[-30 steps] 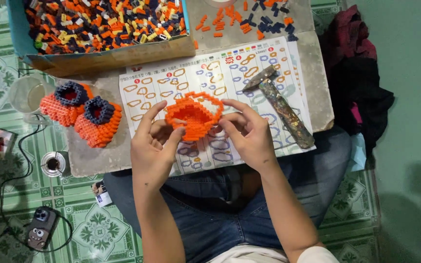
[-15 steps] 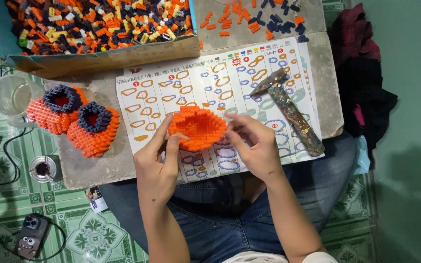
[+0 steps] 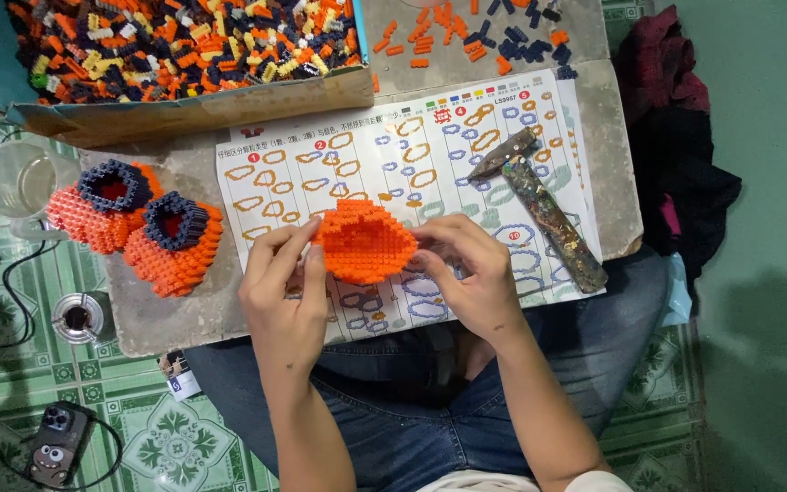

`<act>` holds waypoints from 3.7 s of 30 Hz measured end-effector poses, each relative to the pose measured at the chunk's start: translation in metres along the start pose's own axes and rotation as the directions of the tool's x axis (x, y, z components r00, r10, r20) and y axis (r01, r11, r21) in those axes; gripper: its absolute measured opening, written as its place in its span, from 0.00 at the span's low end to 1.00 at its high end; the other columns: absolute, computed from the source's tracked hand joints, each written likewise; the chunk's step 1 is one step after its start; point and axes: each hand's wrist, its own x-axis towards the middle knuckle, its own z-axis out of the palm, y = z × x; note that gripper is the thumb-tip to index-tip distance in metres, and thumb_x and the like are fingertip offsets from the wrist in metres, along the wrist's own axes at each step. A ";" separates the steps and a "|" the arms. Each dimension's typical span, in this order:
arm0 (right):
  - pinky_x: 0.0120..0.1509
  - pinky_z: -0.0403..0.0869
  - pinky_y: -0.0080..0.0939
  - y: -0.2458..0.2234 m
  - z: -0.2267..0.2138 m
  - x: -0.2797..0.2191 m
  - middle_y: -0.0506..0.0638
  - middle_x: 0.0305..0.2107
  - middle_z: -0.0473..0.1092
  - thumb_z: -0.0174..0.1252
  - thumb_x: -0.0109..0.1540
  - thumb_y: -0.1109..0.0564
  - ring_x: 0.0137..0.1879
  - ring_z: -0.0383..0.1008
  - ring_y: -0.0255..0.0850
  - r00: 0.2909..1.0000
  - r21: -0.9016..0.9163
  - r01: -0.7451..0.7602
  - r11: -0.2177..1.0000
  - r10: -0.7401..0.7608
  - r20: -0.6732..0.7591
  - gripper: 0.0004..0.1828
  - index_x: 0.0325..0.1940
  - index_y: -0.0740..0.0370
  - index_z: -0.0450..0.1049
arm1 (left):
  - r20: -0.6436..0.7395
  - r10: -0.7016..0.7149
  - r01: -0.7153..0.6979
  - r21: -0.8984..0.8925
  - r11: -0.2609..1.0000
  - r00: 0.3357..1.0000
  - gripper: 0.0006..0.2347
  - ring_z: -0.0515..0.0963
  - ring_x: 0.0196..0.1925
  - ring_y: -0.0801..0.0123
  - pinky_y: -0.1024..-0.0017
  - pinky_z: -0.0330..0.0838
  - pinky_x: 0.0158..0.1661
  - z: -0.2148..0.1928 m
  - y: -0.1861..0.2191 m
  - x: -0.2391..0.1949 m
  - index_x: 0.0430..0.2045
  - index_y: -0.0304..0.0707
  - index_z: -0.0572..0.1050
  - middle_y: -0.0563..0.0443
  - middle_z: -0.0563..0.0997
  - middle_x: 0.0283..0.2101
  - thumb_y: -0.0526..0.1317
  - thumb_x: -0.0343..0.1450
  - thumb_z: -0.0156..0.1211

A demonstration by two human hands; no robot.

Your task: The person assembles orange plastic crochet pieces into a slipper shape by hand, following a printed instruction sheet. They repeatedly attach a ring of pieces to the main body, adjust the fit, and use a hammer to tap the assembled slipper to secure the connections.

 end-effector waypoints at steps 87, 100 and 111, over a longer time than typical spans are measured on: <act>0.51 0.89 0.56 0.004 -0.002 0.002 0.62 0.50 0.79 0.61 0.72 0.67 0.51 0.88 0.59 0.998 0.001 -0.047 0.999 0.047 0.032 0.15 0.63 0.65 0.82 | 0.193 -0.175 0.226 -0.288 0.930 0.965 0.06 0.88 0.39 0.60 0.65 0.90 0.39 -0.010 -0.042 0.004 0.46 0.30 0.86 0.38 0.82 0.37 0.30 0.77 0.69; 0.50 0.89 0.58 0.002 -0.002 0.004 0.63 0.50 0.79 0.62 0.71 0.67 0.50 0.89 0.61 0.999 -0.004 -0.039 0.999 0.039 0.029 0.15 0.62 0.66 0.83 | 0.192 -0.184 0.235 -0.288 0.928 0.964 0.06 0.88 0.38 0.61 0.66 0.90 0.38 -0.009 -0.043 0.004 0.46 0.30 0.86 0.38 0.82 0.37 0.31 0.77 0.69; 0.49 0.89 0.55 0.002 -0.003 0.001 0.61 0.50 0.78 0.63 0.71 0.69 0.47 0.89 0.55 1.000 0.022 0.024 0.999 -0.024 -0.005 0.15 0.63 0.69 0.81 | 0.177 -0.192 0.237 -0.286 0.929 0.965 0.07 0.86 0.36 0.60 0.65 0.89 0.36 -0.007 -0.046 0.001 0.46 0.29 0.86 0.36 0.83 0.36 0.33 0.78 0.68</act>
